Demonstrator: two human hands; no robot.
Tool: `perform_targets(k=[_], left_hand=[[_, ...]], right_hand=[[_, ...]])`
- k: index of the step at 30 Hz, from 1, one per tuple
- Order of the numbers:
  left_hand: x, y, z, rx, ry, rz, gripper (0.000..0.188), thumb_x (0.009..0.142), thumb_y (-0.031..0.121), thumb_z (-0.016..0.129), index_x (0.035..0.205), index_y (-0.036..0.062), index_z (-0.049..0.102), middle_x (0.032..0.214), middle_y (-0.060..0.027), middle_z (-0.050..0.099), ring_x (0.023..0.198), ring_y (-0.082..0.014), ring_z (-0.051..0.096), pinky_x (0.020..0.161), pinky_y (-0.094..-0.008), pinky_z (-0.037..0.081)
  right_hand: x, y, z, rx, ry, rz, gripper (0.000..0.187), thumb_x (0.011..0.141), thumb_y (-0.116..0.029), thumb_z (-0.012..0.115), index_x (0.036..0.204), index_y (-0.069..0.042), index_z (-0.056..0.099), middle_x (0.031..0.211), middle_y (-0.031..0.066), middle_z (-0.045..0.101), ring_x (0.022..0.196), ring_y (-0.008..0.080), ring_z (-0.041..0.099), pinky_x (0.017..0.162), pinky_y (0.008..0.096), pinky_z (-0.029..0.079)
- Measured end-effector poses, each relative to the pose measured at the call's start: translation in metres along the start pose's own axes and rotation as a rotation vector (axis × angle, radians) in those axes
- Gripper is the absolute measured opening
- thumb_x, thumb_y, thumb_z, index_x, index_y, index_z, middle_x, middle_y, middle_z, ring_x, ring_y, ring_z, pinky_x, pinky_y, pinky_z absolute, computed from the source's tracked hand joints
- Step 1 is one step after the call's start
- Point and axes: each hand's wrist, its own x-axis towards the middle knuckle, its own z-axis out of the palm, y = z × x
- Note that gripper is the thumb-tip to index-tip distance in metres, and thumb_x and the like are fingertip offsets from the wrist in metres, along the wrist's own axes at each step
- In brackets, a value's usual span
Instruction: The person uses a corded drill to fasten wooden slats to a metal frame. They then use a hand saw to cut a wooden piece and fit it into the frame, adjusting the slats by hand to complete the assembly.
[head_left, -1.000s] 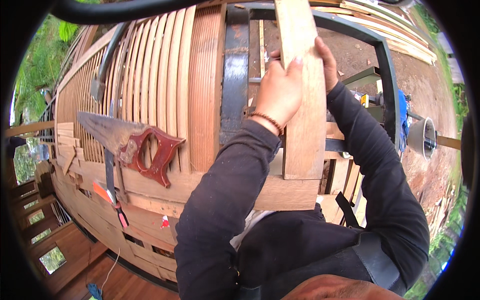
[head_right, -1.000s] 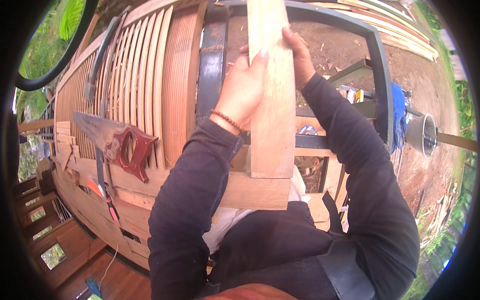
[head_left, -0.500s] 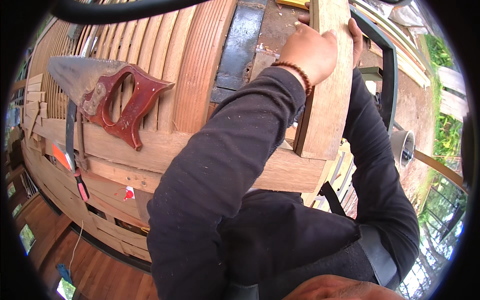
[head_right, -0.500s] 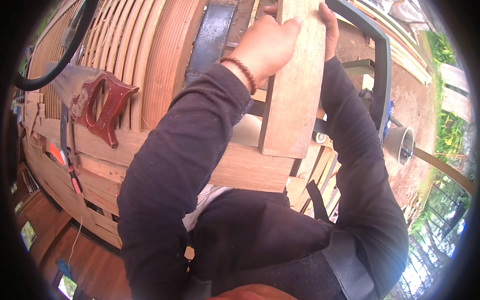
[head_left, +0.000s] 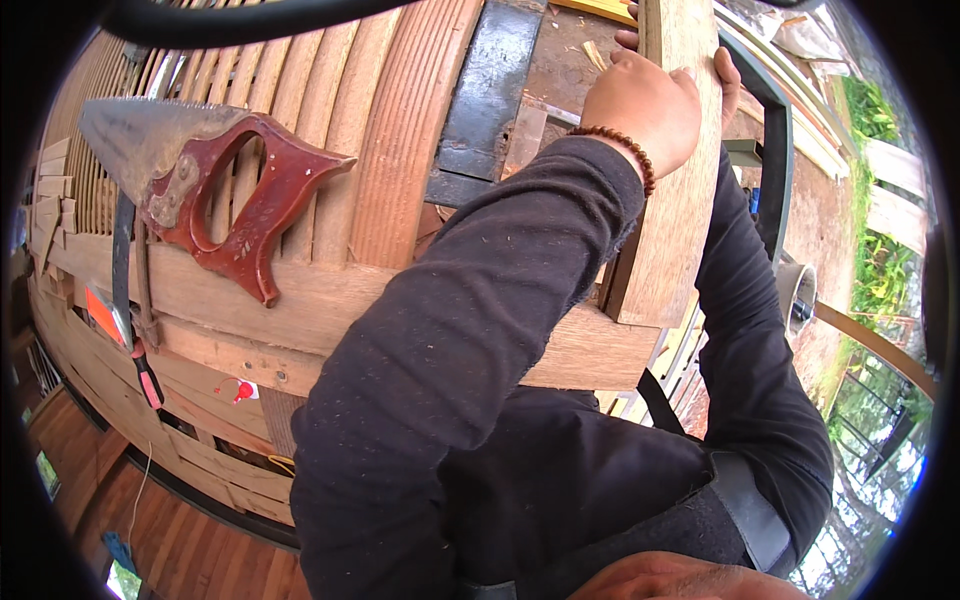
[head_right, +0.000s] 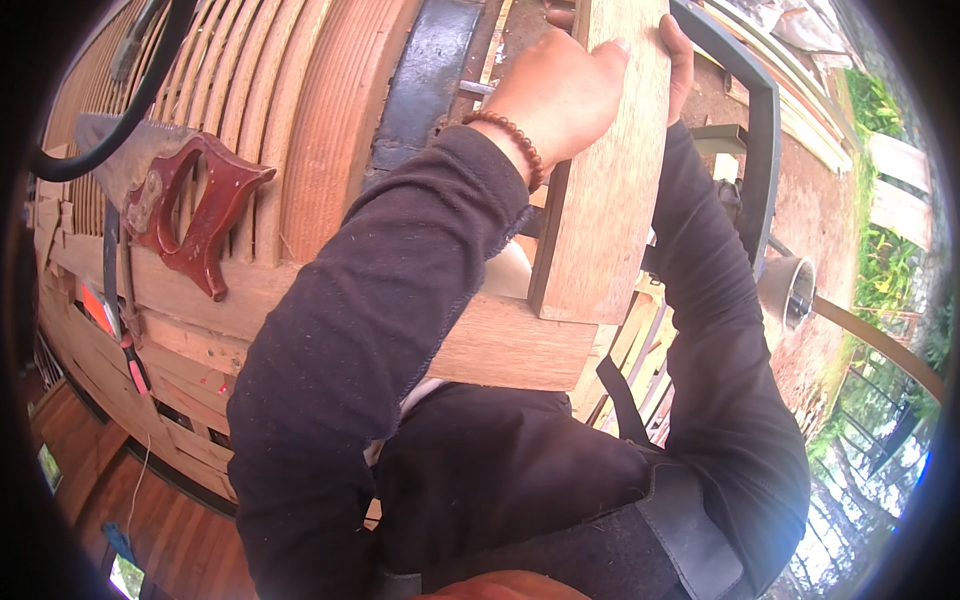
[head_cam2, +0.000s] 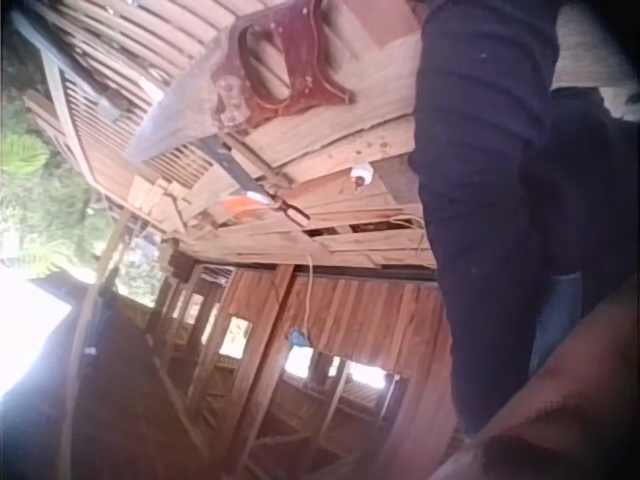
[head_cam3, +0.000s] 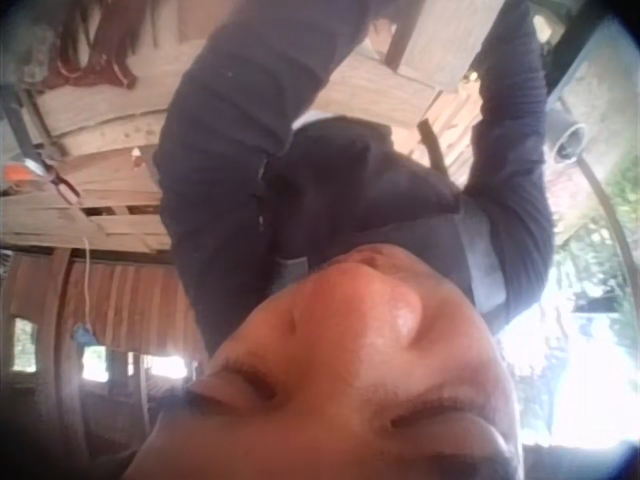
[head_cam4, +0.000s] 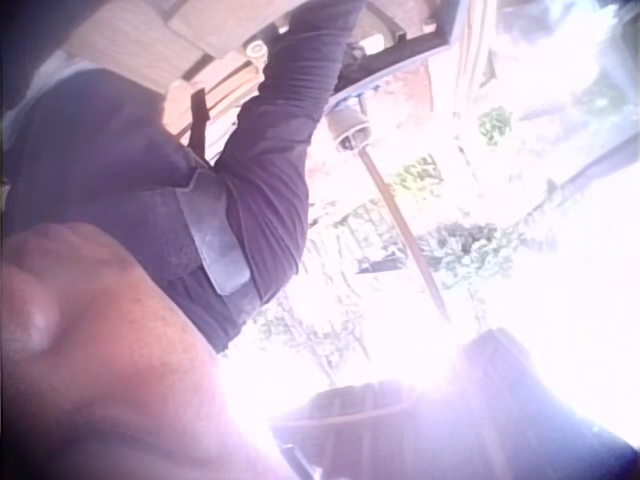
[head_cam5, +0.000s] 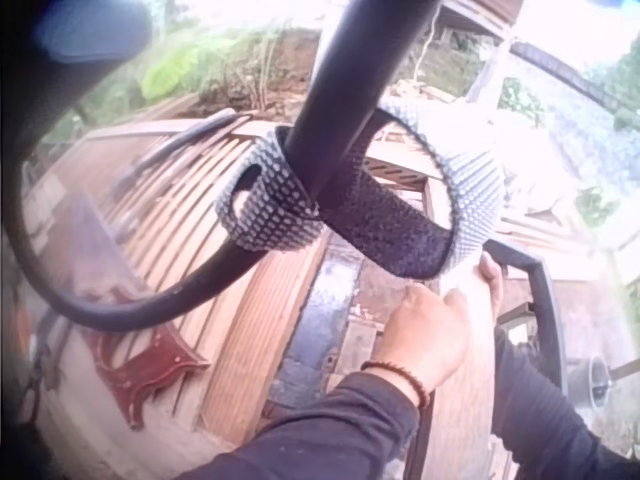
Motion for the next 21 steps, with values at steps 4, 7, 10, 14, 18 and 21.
perform_targets(k=[4,7,10,14,18,21], left_hand=[[-0.001,0.005,0.007,-0.025,0.050,-0.046,0.058,0.103,0.039,0.051,0.116,-0.0153,0.068,0.110,-0.0324,0.073,0.104,-0.0409,0.074,0.096,-0.0445,0.057],[0.000,0.000,0.009,-0.039,0.091,-0.032,0.058,0.103,0.040,0.052,0.117,-0.0145,0.068,0.110,-0.0332,0.073,0.105,-0.0417,0.074,0.095,-0.0453,0.057],[-0.001,0.002,0.005,-0.038,0.090,0.007,0.055,0.102,0.039,0.055,0.118,-0.0129,0.068,0.114,-0.0333,0.072,0.110,-0.0429,0.072,0.097,-0.0453,0.056],[0.005,-0.008,0.008,-0.072,0.087,0.074,0.058,0.102,0.037,0.058,0.120,-0.0181,0.058,0.115,-0.0393,0.068,0.113,-0.0492,0.068,0.100,-0.0483,0.054],[0.018,-0.032,0.013,-0.298,0.082,0.137,0.050,0.105,0.034,0.057,0.123,-0.0119,0.064,0.116,-0.0301,0.073,0.115,-0.0390,0.071,0.098,-0.0424,0.054],[0.013,-0.022,0.003,-0.341,0.009,0.042,0.041,0.113,0.028,0.050,0.130,-0.0075,0.062,0.118,-0.0091,0.072,0.105,-0.0147,0.068,0.093,-0.0298,0.053]], right_hand=[[-0.002,-0.002,-0.003,0.015,-0.026,0.004,0.058,0.100,-0.046,0.050,0.138,-0.002,0.062,0.129,0.0134,0.071,0.116,0.0311,0.067,0.106,0.0462,0.049],[-0.003,0.003,0.002,0.025,-0.147,0.042,0.065,0.100,-0.050,0.051,0.142,-0.001,0.056,0.131,0.0186,0.068,0.116,0.0334,0.067,0.104,0.0463,0.052],[-0.014,0.004,0.017,-0.046,-0.167,0.139,0.085,0.097,-0.065,0.046,0.151,0.001,0.045,0.135,0.0281,0.063,0.116,0.0390,0.067,0.102,0.0494,0.056],[-0.006,0.000,0.000,-0.154,0.054,0.201,0.094,0.096,-0.072,0.047,0.150,0.005,0.043,0.131,0.0345,0.062,0.115,0.0421,0.068,0.103,0.0518,0.057],[-0.002,0.004,-0.004,-0.092,-0.036,0.218,0.095,0.096,-0.071,0.052,0.149,0.007,0.043,0.130,0.0344,0.064,0.119,0.0412,0.067,0.105,0.0502,0.056],[-0.002,0.005,-0.005,-0.008,-0.085,0.215,0.084,0.100,-0.068,0.053,0.147,0.002,0.049,0.133,0.0266,0.065,0.122,0.0335,0.067,0.111,0.0452,0.051]])
